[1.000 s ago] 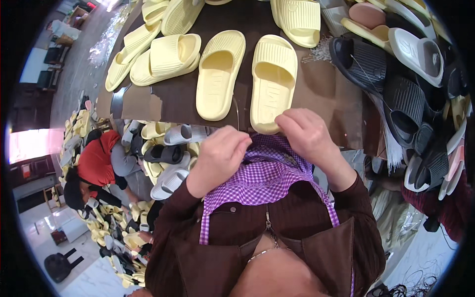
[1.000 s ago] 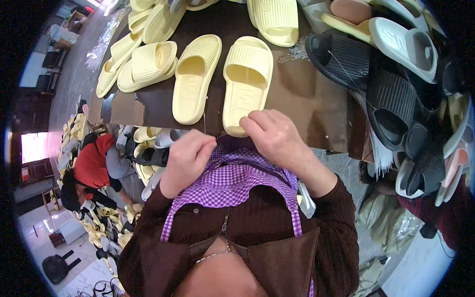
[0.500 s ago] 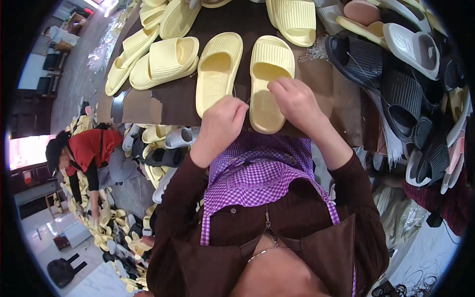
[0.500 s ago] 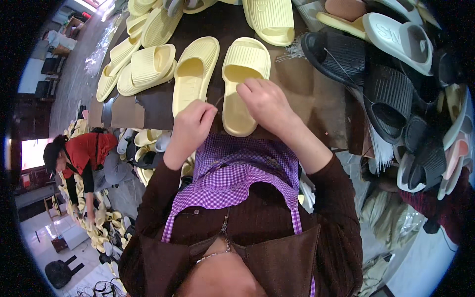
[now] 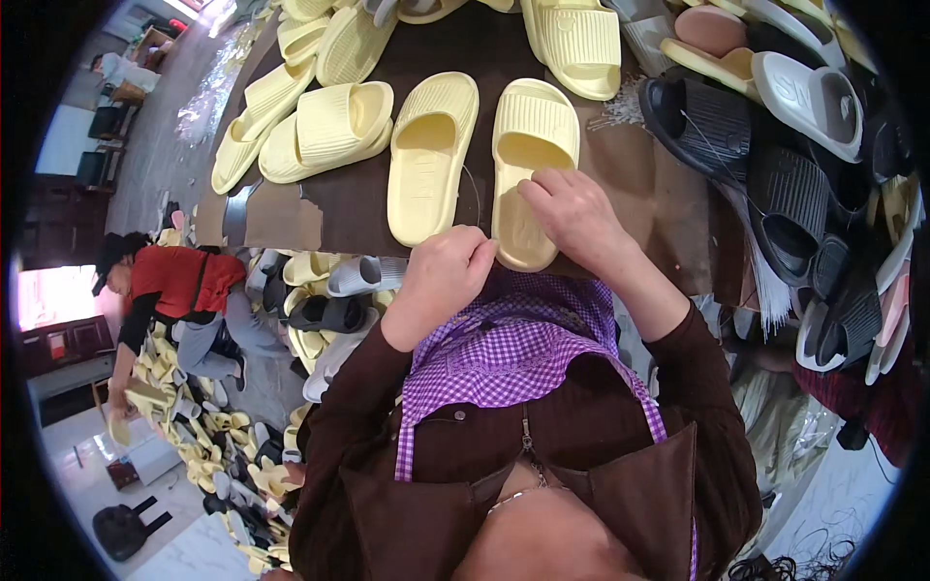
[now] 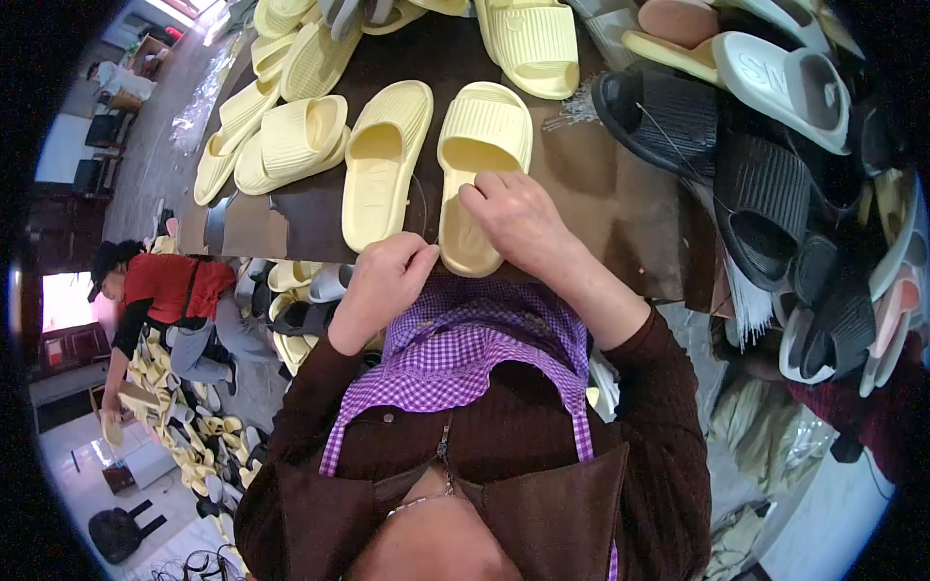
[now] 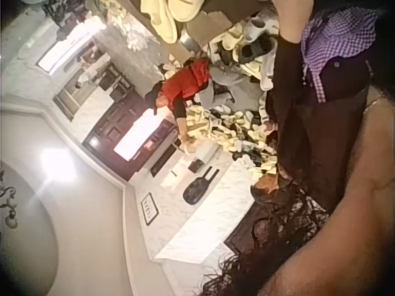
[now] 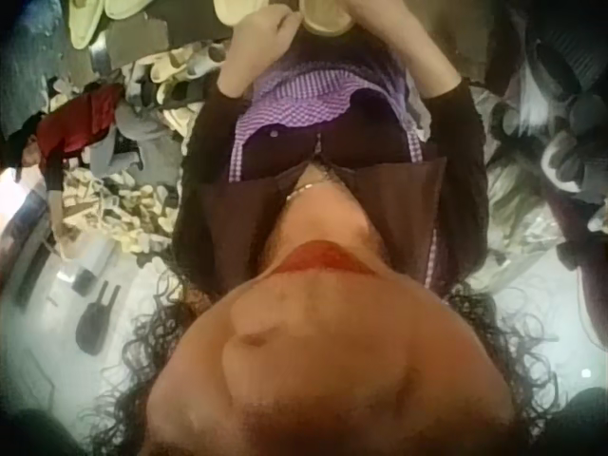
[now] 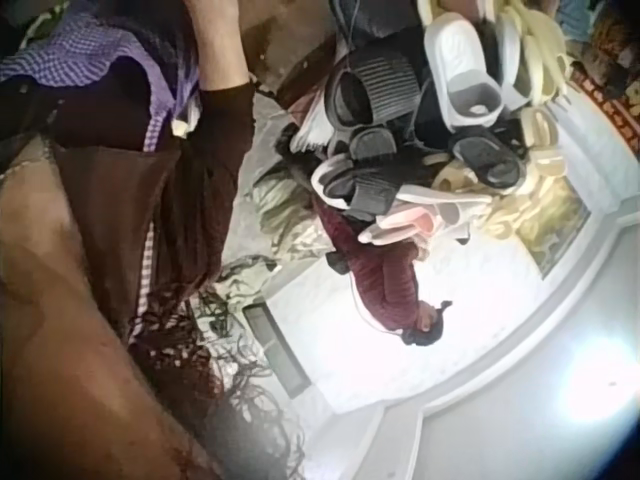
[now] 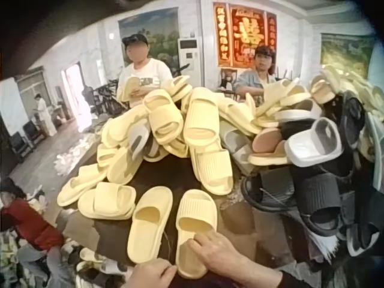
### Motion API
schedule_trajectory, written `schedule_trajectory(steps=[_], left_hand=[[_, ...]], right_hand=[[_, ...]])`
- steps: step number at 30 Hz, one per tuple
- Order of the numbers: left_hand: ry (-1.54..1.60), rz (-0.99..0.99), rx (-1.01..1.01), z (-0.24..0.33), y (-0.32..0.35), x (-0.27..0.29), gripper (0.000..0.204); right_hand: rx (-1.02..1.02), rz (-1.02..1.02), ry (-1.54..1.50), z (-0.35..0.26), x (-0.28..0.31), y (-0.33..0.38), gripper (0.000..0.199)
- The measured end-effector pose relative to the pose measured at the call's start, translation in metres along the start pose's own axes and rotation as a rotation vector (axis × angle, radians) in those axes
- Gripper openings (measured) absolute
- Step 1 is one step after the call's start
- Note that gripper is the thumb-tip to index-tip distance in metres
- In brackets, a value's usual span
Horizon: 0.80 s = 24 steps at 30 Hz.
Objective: The person pairs slides together by threading plastic fasteners through each pair of slides and securing them by hand.
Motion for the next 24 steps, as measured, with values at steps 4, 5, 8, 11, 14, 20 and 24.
schedule_trajectory(steps=[4,5,8,11,14,20,24], left_hand=[[-0.037,0.078,0.024,0.004,-0.002,0.002,0.014],[-0.062,0.104,0.029,0.005,-0.003,0.003,0.014],[-0.121,0.151,0.032,0.005,-0.006,0.007,0.014],[-0.185,0.179,0.03,0.002,-0.014,0.011,0.015],[-0.249,0.187,0.019,-0.002,-0.028,0.011,0.017],[-0.427,0.153,0.041,-0.006,-0.05,-0.006,0.025],[-0.497,0.184,0.014,-0.005,-0.061,-0.015,0.026]], right_hand=[[-0.005,-0.001,0.04,0.001,-0.001,-0.008,0.018],[-0.008,-0.001,0.056,0.001,-0.001,-0.01,0.019],[-0.015,0.011,0.071,0.005,-0.003,-0.012,0.019],[-0.028,0.041,0.075,0.01,-0.005,-0.014,0.02],[-0.056,0.036,0.068,0.015,-0.007,-0.018,0.021],[-0.195,0.047,-0.019,0.006,0.005,-0.01,0.023],[-0.21,0.163,-0.122,0.014,0.024,-0.002,0.021]])
Point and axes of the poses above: each hand's wrist, its own y-axis away from the middle knuckle, its own x-axis out of the back of the hand, z = x × y, the point moved 4 cm from there along -y, towards the middle knuckle, and after that the axes turned 4 degrees about -y, right-handed, at the moved point
